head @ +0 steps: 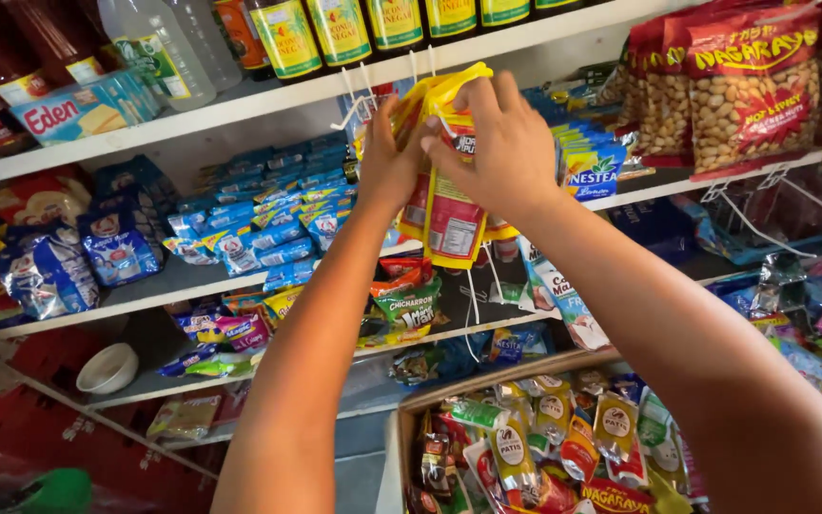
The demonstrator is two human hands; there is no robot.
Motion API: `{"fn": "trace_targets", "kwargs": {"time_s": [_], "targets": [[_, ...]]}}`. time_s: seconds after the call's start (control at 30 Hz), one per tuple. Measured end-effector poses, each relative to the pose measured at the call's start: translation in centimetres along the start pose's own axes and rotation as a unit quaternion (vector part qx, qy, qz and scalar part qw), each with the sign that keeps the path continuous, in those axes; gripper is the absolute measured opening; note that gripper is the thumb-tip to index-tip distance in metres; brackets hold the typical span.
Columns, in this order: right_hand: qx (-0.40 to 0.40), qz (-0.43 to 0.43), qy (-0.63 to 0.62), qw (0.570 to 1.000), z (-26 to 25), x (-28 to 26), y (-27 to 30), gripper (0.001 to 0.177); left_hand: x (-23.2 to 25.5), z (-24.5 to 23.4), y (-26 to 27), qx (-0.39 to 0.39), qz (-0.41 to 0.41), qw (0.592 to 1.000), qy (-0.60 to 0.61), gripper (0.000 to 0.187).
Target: The person repeatedly picks small sachets from a cardboard box and hangs them on white plastic hooks attached to a metal shelf. They handle yellow and red sachets, then switch to yellow and white sachets, continuing to fill the hooks.
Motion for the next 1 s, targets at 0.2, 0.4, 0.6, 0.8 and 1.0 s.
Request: {"fn": "trace_targets", "kwargs": {"time_s": [0.2,0.4,0.6,0.8,1.0], "targets": [[-0.135,0.152,0.13,0.971,2.0,0.9,-1.7,0.05,-4.3,1.3,-2.7,-0.042,0.024,0.999,-0.018,0.069],[-0.112,0.16,0.112,0.974,3.7,1.0,-1.6,0.045,-1.0,1.1,-4.6,-0.086,0.04,0.985,-0.144,0.045],[-0.12,0.196,0.103,0.968,4.8,1.4,-1.3,0.053,-2.6,2.6,-7.3,-0.057,-0.04,0.99,-0.119,0.051],[-0.122,0.237,0.066,0.962,5.8,1.4,-1.5,0.052,-8.8,5.7,-9.0,-0.14,-0.065,0.968,-0.198,0.074],[-0.126,0.268,0.026,0.955,6.0,1.3,-1.7,0.053,-9.4,7.0,-10.7,-0.35,0.022,0.926,-0.138,0.071]]}}
Point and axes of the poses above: each hand's wrist, its own y-axis away from the middle knuckle, its own z-axis out of the palm, x = y × z, the point moved 3 cm from there along -y, towards the middle knuckle, and after that the axes turned 12 degrees about z, right-handed, at the moved point
